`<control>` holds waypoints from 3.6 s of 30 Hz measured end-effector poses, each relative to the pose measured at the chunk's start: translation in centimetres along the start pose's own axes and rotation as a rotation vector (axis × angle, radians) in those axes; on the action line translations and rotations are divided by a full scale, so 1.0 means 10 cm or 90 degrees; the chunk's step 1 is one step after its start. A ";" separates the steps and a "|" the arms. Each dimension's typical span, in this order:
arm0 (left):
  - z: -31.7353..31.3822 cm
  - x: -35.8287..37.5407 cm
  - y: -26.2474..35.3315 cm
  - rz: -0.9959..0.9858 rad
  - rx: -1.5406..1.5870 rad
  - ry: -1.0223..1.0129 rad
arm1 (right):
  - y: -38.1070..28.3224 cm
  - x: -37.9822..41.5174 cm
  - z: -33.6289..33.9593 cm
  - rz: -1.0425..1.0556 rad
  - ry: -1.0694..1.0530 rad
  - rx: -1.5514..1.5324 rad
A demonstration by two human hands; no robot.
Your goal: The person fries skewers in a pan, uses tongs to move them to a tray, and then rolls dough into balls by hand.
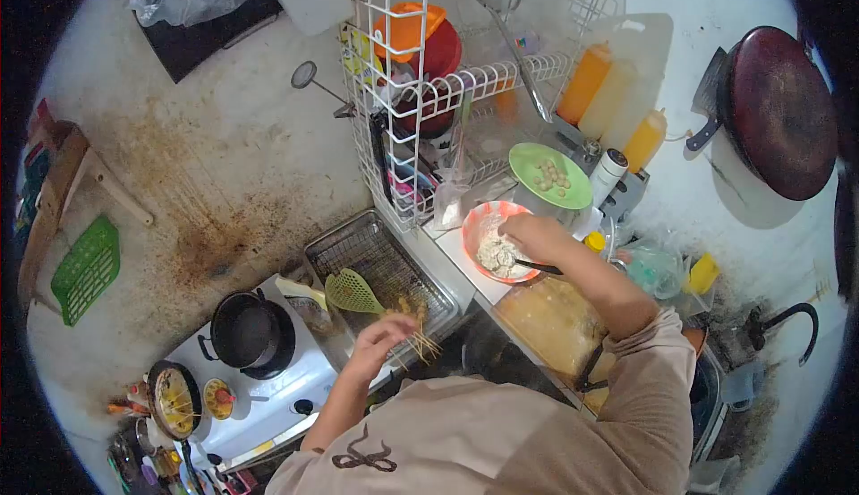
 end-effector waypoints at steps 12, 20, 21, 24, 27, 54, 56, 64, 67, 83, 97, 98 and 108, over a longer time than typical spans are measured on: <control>0.22 -0.03 -0.03 0.041 0.027 0.041 | 1.03 -0.17 0.81 -0.280 0.197 0.169; 0.22 -0.03 0.02 0.027 0.063 0.026 | 1.42 -0.03 0.60 -0.347 0.143 0.168; 0.22 -0.03 0.00 0.031 0.064 0.031 | 1.45 -0.02 0.57 -0.345 0.146 0.169; 0.19 -0.02 0.02 0.018 0.046 0.015 | 1.81 0.08 0.37 -0.405 0.192 0.128; 0.17 0.00 0.06 0.007 0.037 0.003 | 1.91 0.11 0.35 -0.438 0.203 0.124; 0.26 0.31 0.20 -0.007 0.003 0.061 | 0.47 -0.16 0.45 -0.178 0.190 -0.266; 0.29 0.31 0.21 -0.017 -0.006 0.074 | -0.13 -0.11 0.07 -0.108 -0.101 -0.329; 0.29 0.33 0.32 -0.036 -0.023 0.073 | 0.27 0.03 -0.96 -0.089 -0.264 -0.002; 0.34 0.34 0.29 -0.036 -0.013 0.073 | 0.32 0.03 -0.97 -0.141 -0.229 -0.007; 0.40 0.43 0.28 -0.033 -0.004 0.103 | 0.76 -0.20 -0.69 -0.298 -0.044 -0.205; 0.16 0.36 0.18 -0.018 0.002 0.042 | -0.04 -0.02 -0.94 0.002 -0.243 -0.006; 0.18 0.37 0.17 -0.021 0.000 0.049 | -0.05 -0.02 -0.93 0.014 -0.236 -0.003; 0.32 0.46 0.11 -0.025 0.010 0.078 | 0.32 -0.06 -0.98 -0.212 -0.155 -0.120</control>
Point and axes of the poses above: each hand's wrist, its own x-axis away from the middle knuckle, its own z-axis out of the back of the hand, y = z × x, the point moved 10 cm from there along -x, towards the middle knuckle, and after that the axes turned 13 degrees about y, right-handed, at the moved point
